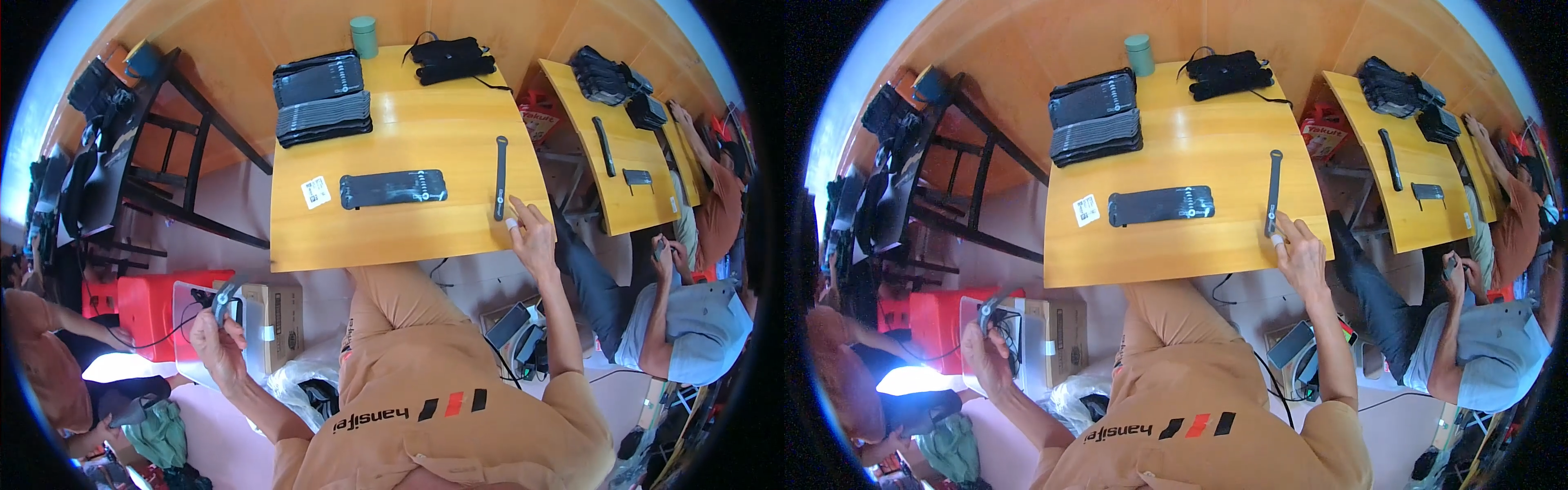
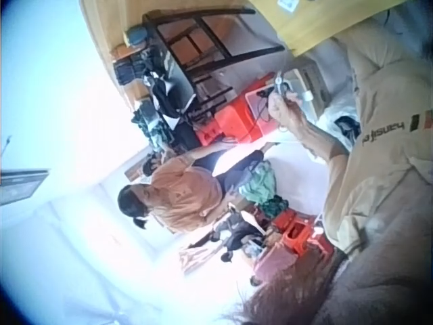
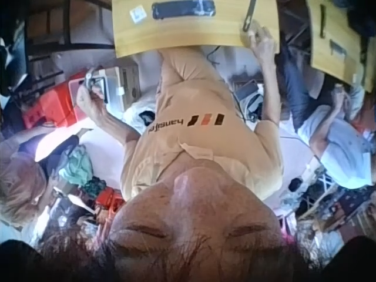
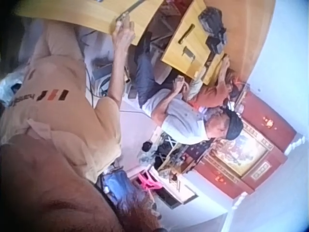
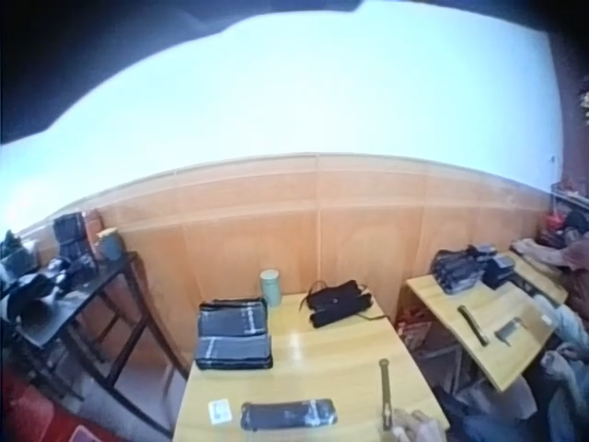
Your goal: Inserting and adjusting straps into textile or bag components at a workbench using a small pick tool.
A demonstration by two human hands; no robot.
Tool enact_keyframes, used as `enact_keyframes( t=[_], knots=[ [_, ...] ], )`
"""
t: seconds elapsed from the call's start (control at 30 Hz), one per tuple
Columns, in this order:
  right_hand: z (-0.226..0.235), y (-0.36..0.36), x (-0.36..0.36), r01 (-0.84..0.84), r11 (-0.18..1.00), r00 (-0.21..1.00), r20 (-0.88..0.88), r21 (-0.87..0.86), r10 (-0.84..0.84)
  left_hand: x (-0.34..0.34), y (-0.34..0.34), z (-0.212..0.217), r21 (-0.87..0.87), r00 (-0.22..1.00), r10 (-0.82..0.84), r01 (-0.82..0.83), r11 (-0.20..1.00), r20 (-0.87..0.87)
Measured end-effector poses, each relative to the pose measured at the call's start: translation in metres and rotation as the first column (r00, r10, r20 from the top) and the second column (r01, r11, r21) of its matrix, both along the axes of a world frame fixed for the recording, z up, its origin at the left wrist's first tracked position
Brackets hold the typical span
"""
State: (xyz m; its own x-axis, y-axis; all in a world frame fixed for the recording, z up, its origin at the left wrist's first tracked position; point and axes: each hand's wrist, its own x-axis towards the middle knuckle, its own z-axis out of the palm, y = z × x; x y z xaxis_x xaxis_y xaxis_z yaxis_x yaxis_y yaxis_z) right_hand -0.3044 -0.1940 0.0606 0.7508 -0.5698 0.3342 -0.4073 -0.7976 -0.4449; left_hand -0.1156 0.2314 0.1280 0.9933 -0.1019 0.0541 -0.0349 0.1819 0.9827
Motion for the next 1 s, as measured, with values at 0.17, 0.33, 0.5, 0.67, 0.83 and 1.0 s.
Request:
enact_keyframes(
  t=[0.17, 0.33, 0.5, 0.67, 0.83, 1.0],
  knots=[
    [0.014, 0.050, 0.024, -0.174, 0.920, 0.977, 0.179, 0.351, 0.117, -0.009, -0.038, 0.009, 0.051, 0.983, -0.169, 0.173, 0.984, -0.074],
    [0.027, 0.125, 0.048, -0.355, 0.098, 0.881, 0.298, 0.930, 0.368, -0.030, -0.090, -0.011, 0.008, 0.978, -0.197, 0.198, 0.980, -0.070],
    [0.036, 0.159, 0.079, -0.317, -0.360, 0.918, 0.379, 0.878, 0.116, -0.072, -0.130, -0.032, 0.143, 0.990, -0.130, 0.136, 0.980, -0.050],
    [0.046, 0.156, 0.091, -0.316, -0.365, 0.928, 0.365, 0.876, 0.072, -0.066, -0.141, -0.024, 0.126, 0.981, -0.193, 0.193, 0.973, -0.006],
    [0.080, 0.122, 0.160, -0.440, -0.070, 0.889, 0.445, 0.895, 0.105, -0.015, -0.180, -0.008, 0.160, 0.971, -0.172, 0.145, 0.976, 0.167],
    [0.058, 0.098, 0.158, -0.525, 0.376, 0.838, 0.388, 0.763, 0.382, -0.003, -0.169, -0.024, -0.012, 0.928, -0.368, 0.368, 0.930, -0.049]
  ],
)
